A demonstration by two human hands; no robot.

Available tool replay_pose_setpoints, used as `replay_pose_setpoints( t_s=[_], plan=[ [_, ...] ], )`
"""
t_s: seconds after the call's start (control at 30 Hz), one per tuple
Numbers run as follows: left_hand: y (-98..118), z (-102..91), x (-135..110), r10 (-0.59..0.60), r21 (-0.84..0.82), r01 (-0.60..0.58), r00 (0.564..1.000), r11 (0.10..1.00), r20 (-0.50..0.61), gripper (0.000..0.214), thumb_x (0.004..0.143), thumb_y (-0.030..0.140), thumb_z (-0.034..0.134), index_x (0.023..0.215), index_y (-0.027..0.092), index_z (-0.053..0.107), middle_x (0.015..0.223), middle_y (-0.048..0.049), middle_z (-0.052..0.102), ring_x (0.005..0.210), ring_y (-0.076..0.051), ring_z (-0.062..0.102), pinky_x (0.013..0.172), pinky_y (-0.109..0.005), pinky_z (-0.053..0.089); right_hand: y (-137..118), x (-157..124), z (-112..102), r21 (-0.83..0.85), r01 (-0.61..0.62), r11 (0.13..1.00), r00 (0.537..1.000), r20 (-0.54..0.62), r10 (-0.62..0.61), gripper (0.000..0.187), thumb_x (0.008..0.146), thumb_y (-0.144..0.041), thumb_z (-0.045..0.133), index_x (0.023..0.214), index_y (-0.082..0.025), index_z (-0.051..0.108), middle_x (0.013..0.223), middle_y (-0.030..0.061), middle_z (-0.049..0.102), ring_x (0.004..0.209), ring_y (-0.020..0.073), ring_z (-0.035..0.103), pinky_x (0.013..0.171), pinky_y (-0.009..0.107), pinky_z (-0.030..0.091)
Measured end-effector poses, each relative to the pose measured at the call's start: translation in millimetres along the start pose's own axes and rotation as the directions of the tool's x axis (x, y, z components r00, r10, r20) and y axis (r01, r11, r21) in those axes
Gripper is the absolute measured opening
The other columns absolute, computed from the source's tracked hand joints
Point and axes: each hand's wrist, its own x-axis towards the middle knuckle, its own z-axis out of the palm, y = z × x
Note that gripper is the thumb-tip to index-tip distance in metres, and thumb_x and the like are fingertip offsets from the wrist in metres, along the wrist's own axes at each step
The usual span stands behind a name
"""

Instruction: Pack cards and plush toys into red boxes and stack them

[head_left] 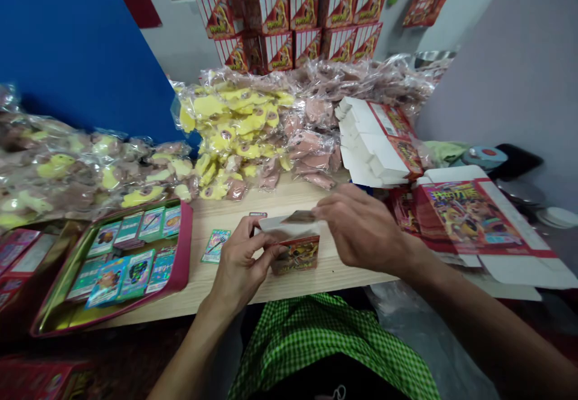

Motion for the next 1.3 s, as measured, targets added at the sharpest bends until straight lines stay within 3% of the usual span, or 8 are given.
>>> replay_pose_setpoints(
  t_s=[0.1,0.37,0.47,0.6,0.73,0.87,1.07,1.3],
  plan=[
    [0.6,0.6,-1.0,0.034,-0.006,-0.034,0.999,0.999,-0.015,0.009,0.091,0.015,0.070,0.088,0.023,0.074,0.105,-0.0052,0.066,0.095,-0.018,0.066,0.077,-0.029,0.054,2.3,-0.8,-1.1,0.022,-0.039,0.999,0.999,-0.019,0.040,0.027,0.088,0.002,0.045,0.098,-0.021,0.056,0.081,0.0046,0.065,0.078,0.0218,0.060,0.072,0.035,0.050],
    [0.5,5.3,-6.5,0.069,0.005,-0.068,0.997,0.998,-0.025,0.015,0.091,0.012,0.069,0.099,0.025,0.072,0.111,-0.0053,0.064,0.105,-0.019,0.065,0.085,-0.030,0.056,-7.6,-8.7,18.7,-0.129,0.110,0.986,0.946,0.318,-0.064,0.020,0.094,-0.010,0.044,0.089,-0.017,0.062,0.097,0.0118,0.066,0.084,0.0250,0.054,0.075,0.039,0.046],
    [-13.7,18.7,-21.8,-0.039,-0.073,0.023,0.973,0.997,-0.227,0.038,0.085,0.019,0.079,0.117,0.024,0.060,0.115,-0.0063,0.066,0.110,-0.021,0.067,0.092,-0.035,0.057,-10.8,-28.1,20.7,-0.072,-0.119,0.990,0.987,0.102,0.126,0.017,0.096,-0.013,0.048,0.108,-0.017,0.060,0.113,0.0148,0.063,0.101,0.0281,0.059,0.085,0.044,0.050],
    [-31.2,38.8,-36.5,-0.065,-0.205,-0.010,0.932,0.979,-0.356,0.045,0.084,0.022,0.081,0.121,0.022,0.056,0.117,-0.0089,0.070,0.115,-0.024,0.070,0.098,-0.040,0.058,-11.3,-59.3,40.7,0.134,-0.298,0.945,0.947,-0.086,0.310,0.031,0.095,-0.008,0.048,0.124,-0.018,0.052,0.117,0.0146,0.063,0.114,0.0281,0.062,0.093,0.044,0.054],
    [-30.4,43.8,-33.8,0.073,-0.098,-0.115,0.933,0.989,-0.353,0.039,0.090,0.013,0.072,0.127,0.023,0.065,0.135,-0.0112,0.066,0.124,-0.025,0.066,0.101,-0.041,0.057,-6.8,-68.7,64.6,0.200,-0.276,0.940,0.947,-0.110,0.301,0.034,0.097,-0.006,0.045,0.128,-0.018,0.051,0.114,0.0141,0.063,0.113,0.0264,0.064,0.091,0.040,0.057],
    [-20.9,40.8,-26.4,0.112,-0.075,-0.145,0.937,0.987,-0.332,0.028,0.097,0.010,0.057,0.115,0.022,0.074,0.118,-0.0071,0.073,0.108,-0.019,0.071,0.090,-0.029,0.058,2.1,-60.7,64.4,0.139,-0.203,0.969,0.977,-0.041,0.210,0.024,0.097,-0.003,0.043,0.112,-0.017,0.056,0.103,0.0133,0.061,0.104,0.0261,0.064,0.082,0.036,0.058],
    [-12.6,40.6,-22.6,-0.247,-0.512,0.040,0.906,0.858,-0.343,0.039,0.095,0.020,0.067,0.134,0.024,0.059,0.095,-0.0022,0.073,0.081,-0.012,0.071,0.072,-0.021,0.057,0.4,-61.2,54.4,0.215,-0.250,0.944,0.963,-0.043,0.265,0.039,0.097,-0.006,0.048,0.134,-0.016,0.045,0.110,0.0129,0.063,0.095,0.0225,0.066,0.076,0.033,0.060],
    [-25.3,31.3,-26.9,-0.043,-0.481,-0.071,0.974,0.874,-0.221,0.021,0.088,0.027,0.078,0.108,0.021,0.074,0.126,-0.0111,0.073,0.115,-0.023,0.069,0.097,-0.036,0.057,-5.1,-63.8,39.4,0.167,-0.193,0.967,0.977,0.119,0.175,0.023,0.096,-0.009,0.045,0.117,-0.016,0.052,0.117,0.0185,0.064,0.117,0.0290,0.063,0.088,0.041,0.060]
  ],
)
